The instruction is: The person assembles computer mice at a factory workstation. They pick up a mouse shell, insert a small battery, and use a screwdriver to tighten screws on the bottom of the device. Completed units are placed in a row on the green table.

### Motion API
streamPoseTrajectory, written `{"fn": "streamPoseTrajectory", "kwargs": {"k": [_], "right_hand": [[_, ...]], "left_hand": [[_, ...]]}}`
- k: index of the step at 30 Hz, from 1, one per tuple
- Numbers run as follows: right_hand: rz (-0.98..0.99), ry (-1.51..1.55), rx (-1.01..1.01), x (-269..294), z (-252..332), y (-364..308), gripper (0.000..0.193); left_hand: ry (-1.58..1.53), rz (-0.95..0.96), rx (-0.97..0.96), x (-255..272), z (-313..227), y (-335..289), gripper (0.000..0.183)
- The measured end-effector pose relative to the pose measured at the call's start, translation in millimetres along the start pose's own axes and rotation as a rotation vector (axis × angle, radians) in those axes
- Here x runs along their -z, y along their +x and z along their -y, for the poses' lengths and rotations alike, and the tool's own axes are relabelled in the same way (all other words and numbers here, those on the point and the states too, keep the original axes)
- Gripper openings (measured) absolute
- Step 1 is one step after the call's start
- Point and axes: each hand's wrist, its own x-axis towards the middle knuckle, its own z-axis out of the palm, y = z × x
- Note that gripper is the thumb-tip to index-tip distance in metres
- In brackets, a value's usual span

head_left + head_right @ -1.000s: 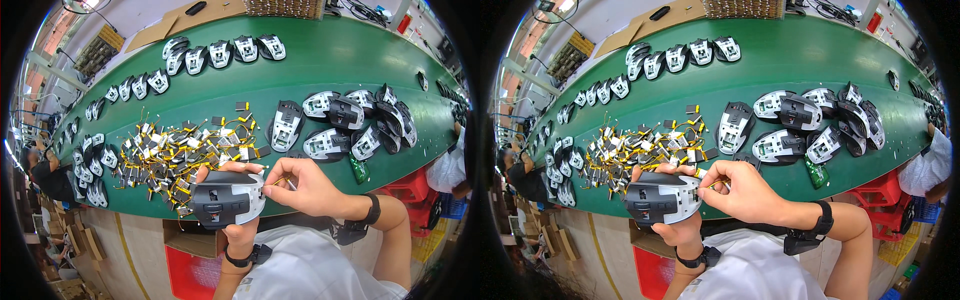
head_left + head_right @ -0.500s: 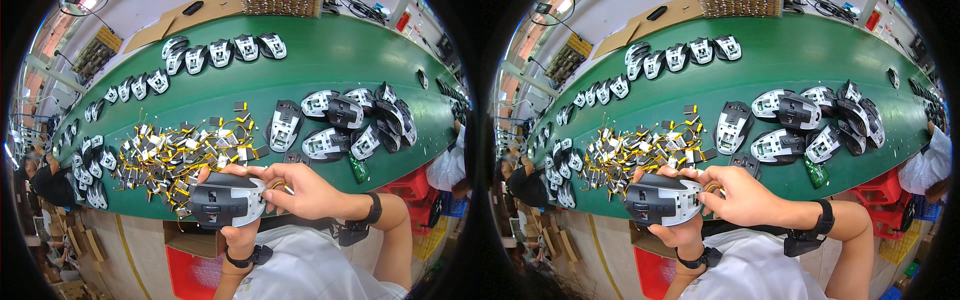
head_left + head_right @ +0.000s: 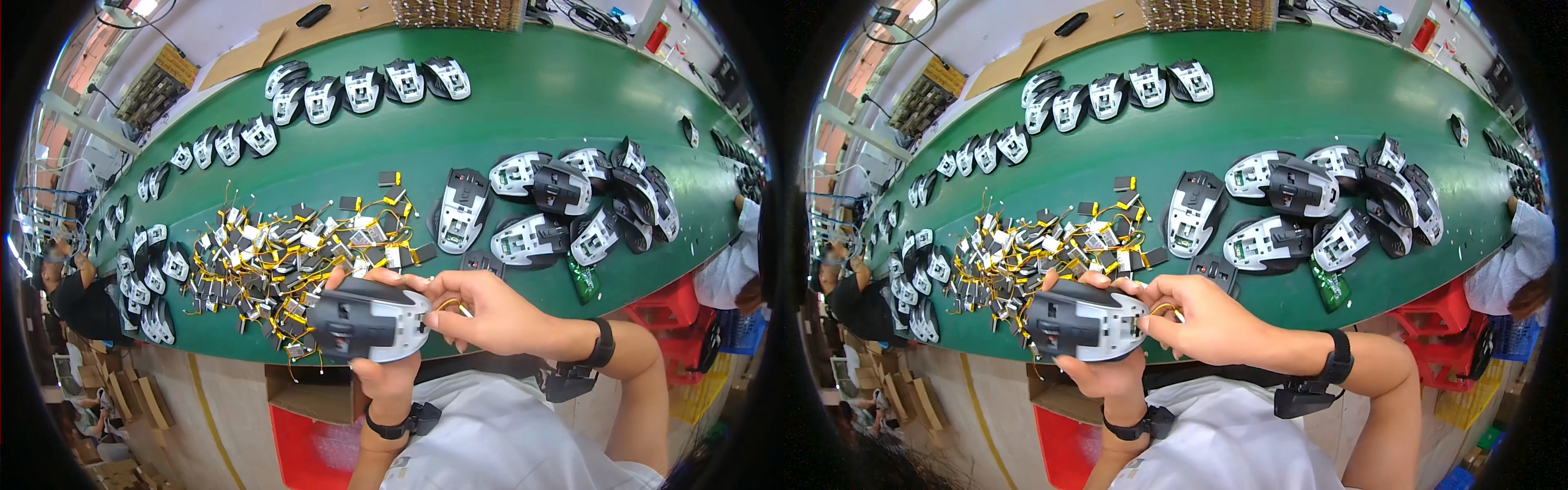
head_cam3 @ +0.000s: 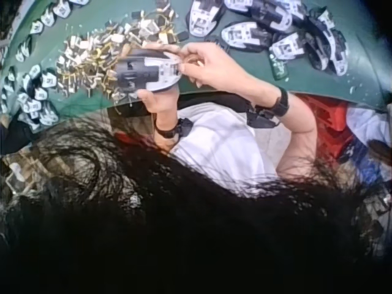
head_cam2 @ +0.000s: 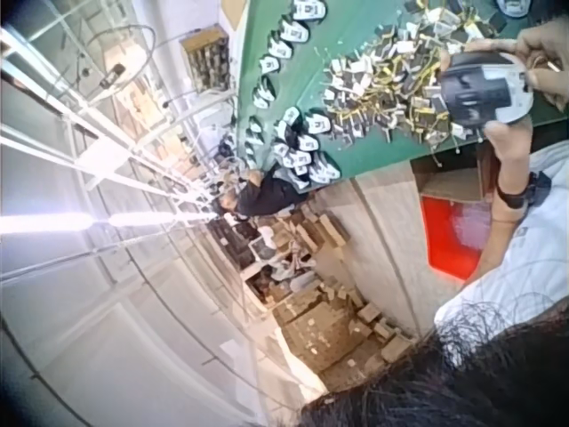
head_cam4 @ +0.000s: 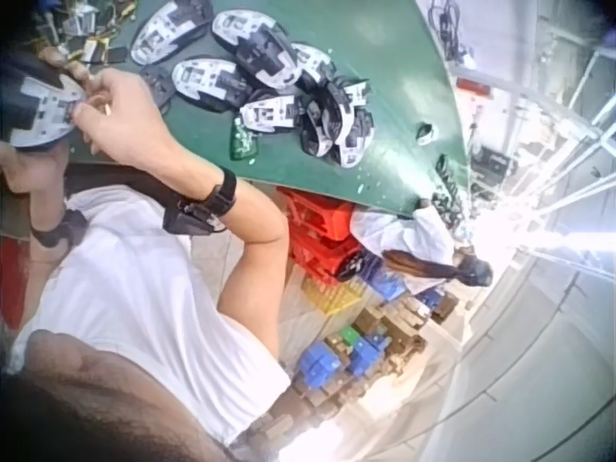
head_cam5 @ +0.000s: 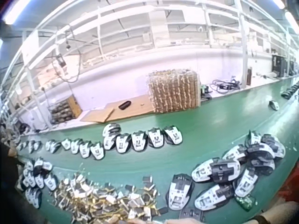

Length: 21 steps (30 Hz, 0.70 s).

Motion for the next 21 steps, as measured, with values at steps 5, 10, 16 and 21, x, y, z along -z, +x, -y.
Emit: {"fn": "streamPoseTrajectory", "kwargs": {"k": [5, 10, 16, 21], "right_hand": [[-0.201, 0.165, 0.439, 9.1, -24.9, -24.9, 0.037], [-0.462, 0.393, 0.726, -7.1, -20.3, -21.7, 0.034], [-0.477, 0.524, 0.751, -22.6, -29.2, -4.0, 0.031], [-0.481, 0.067, 0.709, -8.8, -31.7, -7.8, 0.021]], "left_hand": [[-0.218, 0.002, 0.08, 7.5, 0.7, 12.9, 0.087], [-0.262, 0.04, 0.16, -5.9, 6.3, 12.5, 0.088], [-0.299, 0.032, 0.197, -12.4, 12.2, 15.0, 0.081], [-0.281, 0.021, 0.191, -10.4, 15.7, 21.3, 0.083]]}}
